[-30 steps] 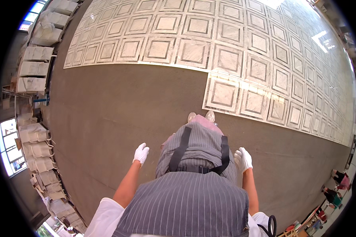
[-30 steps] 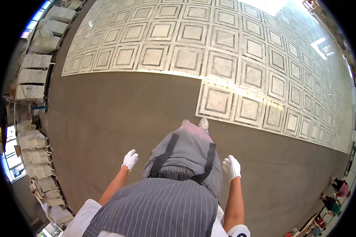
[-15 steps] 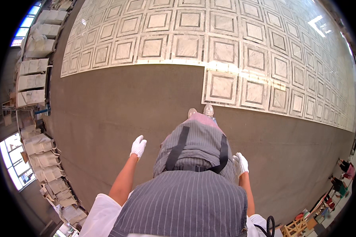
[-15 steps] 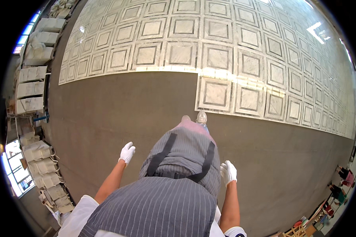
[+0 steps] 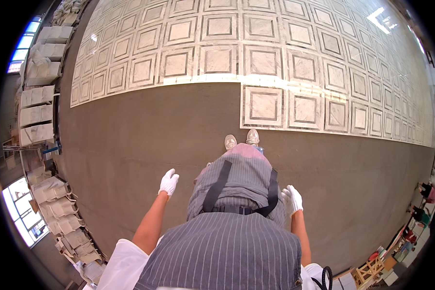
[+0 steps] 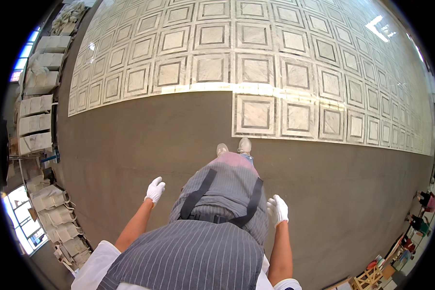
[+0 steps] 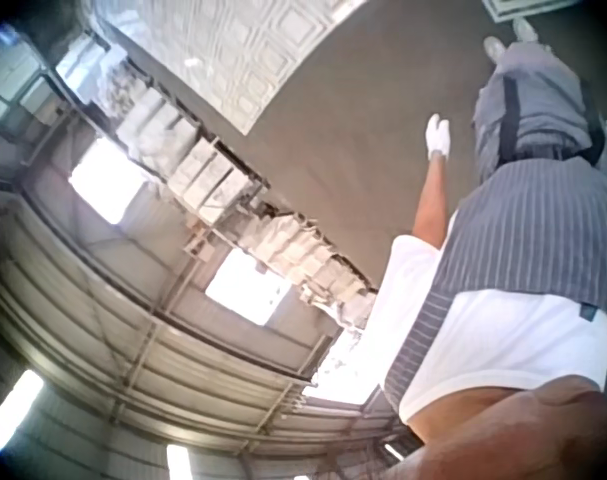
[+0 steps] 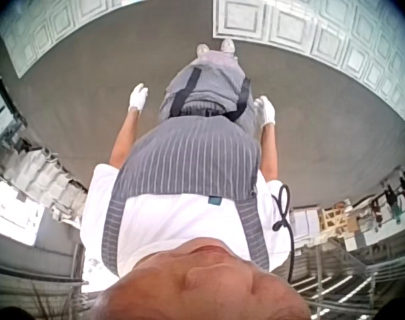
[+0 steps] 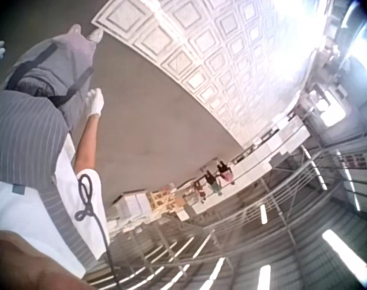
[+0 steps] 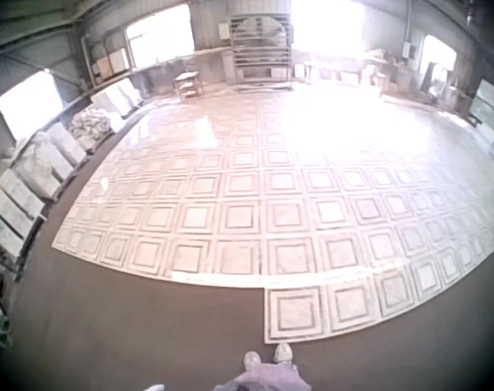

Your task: The person picks up square tiles from a workbench, walks to the floor, and places them into a geometric pattern. The person repeats this process multiple times, carrying tiles one at a time and aligning them with the existing layout.

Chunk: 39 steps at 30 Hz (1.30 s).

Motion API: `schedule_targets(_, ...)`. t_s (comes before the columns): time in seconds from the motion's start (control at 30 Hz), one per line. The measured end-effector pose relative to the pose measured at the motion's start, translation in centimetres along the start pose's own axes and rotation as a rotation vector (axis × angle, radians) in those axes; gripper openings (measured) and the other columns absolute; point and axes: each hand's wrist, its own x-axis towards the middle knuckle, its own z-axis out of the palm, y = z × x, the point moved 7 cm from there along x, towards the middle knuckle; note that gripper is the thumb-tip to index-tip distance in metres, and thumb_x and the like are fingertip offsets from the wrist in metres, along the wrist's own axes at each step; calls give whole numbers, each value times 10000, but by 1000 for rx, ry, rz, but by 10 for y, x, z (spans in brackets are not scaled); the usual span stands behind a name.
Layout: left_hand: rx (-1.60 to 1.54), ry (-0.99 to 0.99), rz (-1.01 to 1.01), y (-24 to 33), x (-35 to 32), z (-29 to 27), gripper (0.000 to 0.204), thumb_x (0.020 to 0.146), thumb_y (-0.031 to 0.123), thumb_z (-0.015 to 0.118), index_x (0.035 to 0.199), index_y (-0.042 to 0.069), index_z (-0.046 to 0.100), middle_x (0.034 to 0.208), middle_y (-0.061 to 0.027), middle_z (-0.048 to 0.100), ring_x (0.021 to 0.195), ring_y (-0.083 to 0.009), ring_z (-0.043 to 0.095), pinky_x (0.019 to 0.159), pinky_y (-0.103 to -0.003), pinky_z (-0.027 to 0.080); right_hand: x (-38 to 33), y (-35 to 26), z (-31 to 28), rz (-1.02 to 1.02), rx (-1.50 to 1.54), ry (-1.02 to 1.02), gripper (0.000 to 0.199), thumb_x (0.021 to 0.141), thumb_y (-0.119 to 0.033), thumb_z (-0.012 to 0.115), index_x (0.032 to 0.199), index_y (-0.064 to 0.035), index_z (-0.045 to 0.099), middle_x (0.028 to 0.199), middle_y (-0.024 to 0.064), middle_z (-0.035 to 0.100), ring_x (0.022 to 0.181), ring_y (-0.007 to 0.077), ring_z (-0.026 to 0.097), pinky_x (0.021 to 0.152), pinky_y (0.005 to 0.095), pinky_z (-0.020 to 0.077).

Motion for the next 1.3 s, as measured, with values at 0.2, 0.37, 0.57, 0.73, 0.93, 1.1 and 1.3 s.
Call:
schedule_targets(0.2, 19, -5, 59, 29, 5, 21, 566, 881, 190, 577, 1386, -8, 414, 1285, -144, 562, 944, -179, 605, 803, -297, 489, 18, 9, -36, -3, 11, 17, 350, 887, -377, 600, 1138, -132, 589, 1021, 71, 658, 813, 184, 618, 647, 334, 479)
schedule_targets(0.37, 69, -68, 40, 75, -13, 62, 556, 886, 194, 584, 1364, -40, 424, 1316, -173, 538, 1059, -215, 599, 900, -310, 484, 48, 5, -71, -13, -24, -12, 354, 881, -386, 600, 1124, -129, 596, 1020, 68, 664, 825, 177, 621, 645, 341, 475)
schedule_targets(0.57, 200, -118, 76, 138, -41, 140, 548, 888, 199, 582, 1358, -40, 434, 1327, -165, 534, 1075, -217, 593, 903, -313, 484, 54, -50, -111, -19, 220, -58, 232, 888, -341, 607, 1004, -140, 613, 876, 30, 641, 730, 153, 589, 589, 311, 446)
schedule_targets(0.73, 412, -206, 318, 212, -68, 227, 556, 875, 231, 591, 1346, -31, 453, 1345, -191, 518, 1255, -282, 492, 1055, -338, 376, 79, -81, -181, -90, 370, 24, 362, 907, -380, 580, 1148, -110, 564, 1032, 64, 617, 862, 195, 600, 701, 351, 498)
schedule_targets(0.93, 577, -301, 487, 266, -79, 296, 532, 882, 246, 558, 1329, -30, 470, 1338, -201, 519, 1263, -282, 483, 1070, -336, 363, 95, -56, -227, -91, 516, 27, 346, 912, -355, 573, 1159, -114, 548, 1091, 92, 605, 930, 241, 599, 762, 400, 502)
schedule_targets(1.1, 625, -276, 550, 304, -86, 325, 524, 885, 242, 554, 1323, -34, 477, 1332, -199, 526, 1252, -275, 495, 1063, -328, 369, 92, -11, -230, 3, 515, 46, 404, 922, -359, 550, 1220, -87, 521, 1154, 118, 590, 979, 263, 595, 812, 421, 492)
schedule_targets(1.3, 296, -162, 630, 308, -93, 333, 507, 901, 197, 577, 1338, -32, 462, 1280, -165, 566, 1099, -227, 590, 954, -303, 449, 101, 7, -225, 86, 337, 4, 359, 928, -369, 534, 1140, -79, 546, 1041, 92, 618, 875, 239, 606, 691, 391, 504)
